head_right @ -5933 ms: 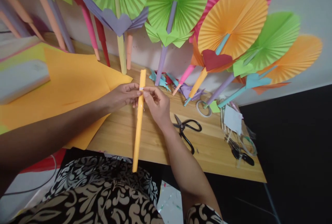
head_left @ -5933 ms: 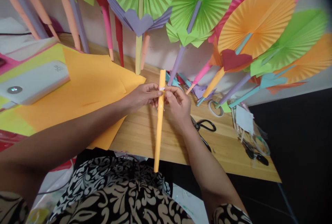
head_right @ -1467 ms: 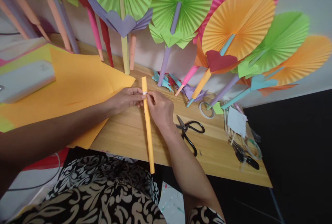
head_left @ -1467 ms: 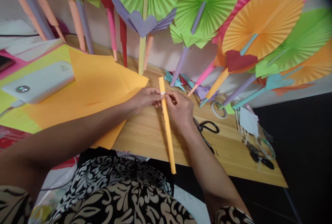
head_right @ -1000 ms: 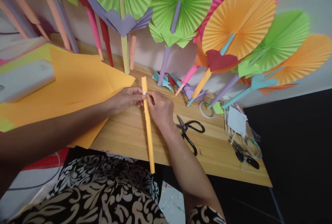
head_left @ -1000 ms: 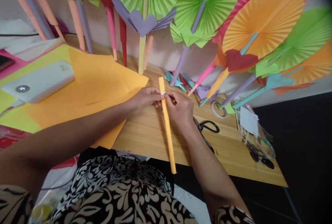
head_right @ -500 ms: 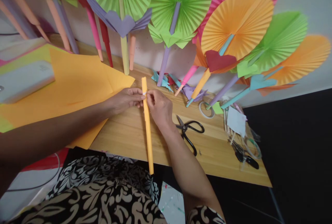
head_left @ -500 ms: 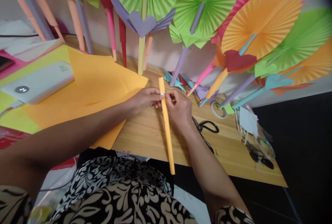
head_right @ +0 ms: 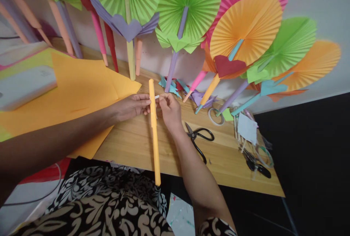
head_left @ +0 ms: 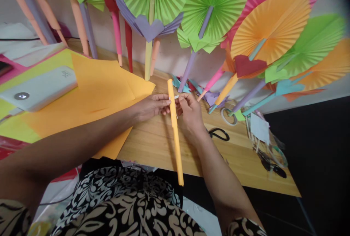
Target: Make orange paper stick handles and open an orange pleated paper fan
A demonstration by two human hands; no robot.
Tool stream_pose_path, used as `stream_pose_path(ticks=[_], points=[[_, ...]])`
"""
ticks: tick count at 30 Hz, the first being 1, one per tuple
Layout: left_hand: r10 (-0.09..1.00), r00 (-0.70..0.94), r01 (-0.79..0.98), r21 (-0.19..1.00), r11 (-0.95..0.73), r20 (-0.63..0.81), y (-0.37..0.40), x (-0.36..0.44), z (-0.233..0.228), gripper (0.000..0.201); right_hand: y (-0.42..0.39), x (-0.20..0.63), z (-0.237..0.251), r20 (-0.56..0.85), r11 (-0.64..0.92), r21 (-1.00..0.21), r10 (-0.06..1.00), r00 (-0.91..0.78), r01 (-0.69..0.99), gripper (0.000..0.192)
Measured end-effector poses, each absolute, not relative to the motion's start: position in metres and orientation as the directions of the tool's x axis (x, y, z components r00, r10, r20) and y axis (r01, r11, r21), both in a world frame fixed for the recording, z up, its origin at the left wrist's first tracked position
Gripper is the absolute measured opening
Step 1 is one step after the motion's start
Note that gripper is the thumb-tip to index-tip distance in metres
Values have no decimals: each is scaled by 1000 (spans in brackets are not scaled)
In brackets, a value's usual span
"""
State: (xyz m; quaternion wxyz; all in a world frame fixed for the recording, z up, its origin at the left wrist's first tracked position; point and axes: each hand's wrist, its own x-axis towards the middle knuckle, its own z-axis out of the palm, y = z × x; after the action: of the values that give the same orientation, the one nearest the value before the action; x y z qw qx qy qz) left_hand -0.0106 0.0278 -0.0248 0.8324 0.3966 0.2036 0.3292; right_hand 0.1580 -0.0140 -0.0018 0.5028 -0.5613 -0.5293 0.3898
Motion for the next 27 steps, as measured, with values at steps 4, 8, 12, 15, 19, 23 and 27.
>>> stream_pose_path(ticks=[4, 8, 12, 15, 19, 23, 27], points=[[704, 708, -431, 759, 489, -51, 28, -11, -27, 20, -13, 157, 1, -43, -39, -998, 994, 99, -41, 20], [710, 701, -432, 758, 488, -58, 28, -11, -25, 24, -14, 157, 4, -49, -39, -995, 993, 110, -89, 24], [704, 708, -442, 744, 501, -53, 27, -11, -23, 21, -14, 157, 4, -37, -26, -996, 992, 124, -89, 24], [710, 700, -451, 729, 515, -68, 26, -10, -22, 14, -14, 157, 4, -21, -10, -996, 992, 128, -83, 22], [712, 693, -447, 709, 545, -111, 27, -9, -21, 12, -13, 158, 3, -11, 2, -997, 988, 156, -79, 23], [761, 623, -429, 735, 525, -180, 24, -8, -17, 12, -11, 159, 3, 0, 14, -997, 982, 186, -72, 21], [851, 485, -380, 827, 414, -203, 18, -9, -13, 12, -10, 160, 4, 40, 53, -997, 974, 225, -53, 19]])
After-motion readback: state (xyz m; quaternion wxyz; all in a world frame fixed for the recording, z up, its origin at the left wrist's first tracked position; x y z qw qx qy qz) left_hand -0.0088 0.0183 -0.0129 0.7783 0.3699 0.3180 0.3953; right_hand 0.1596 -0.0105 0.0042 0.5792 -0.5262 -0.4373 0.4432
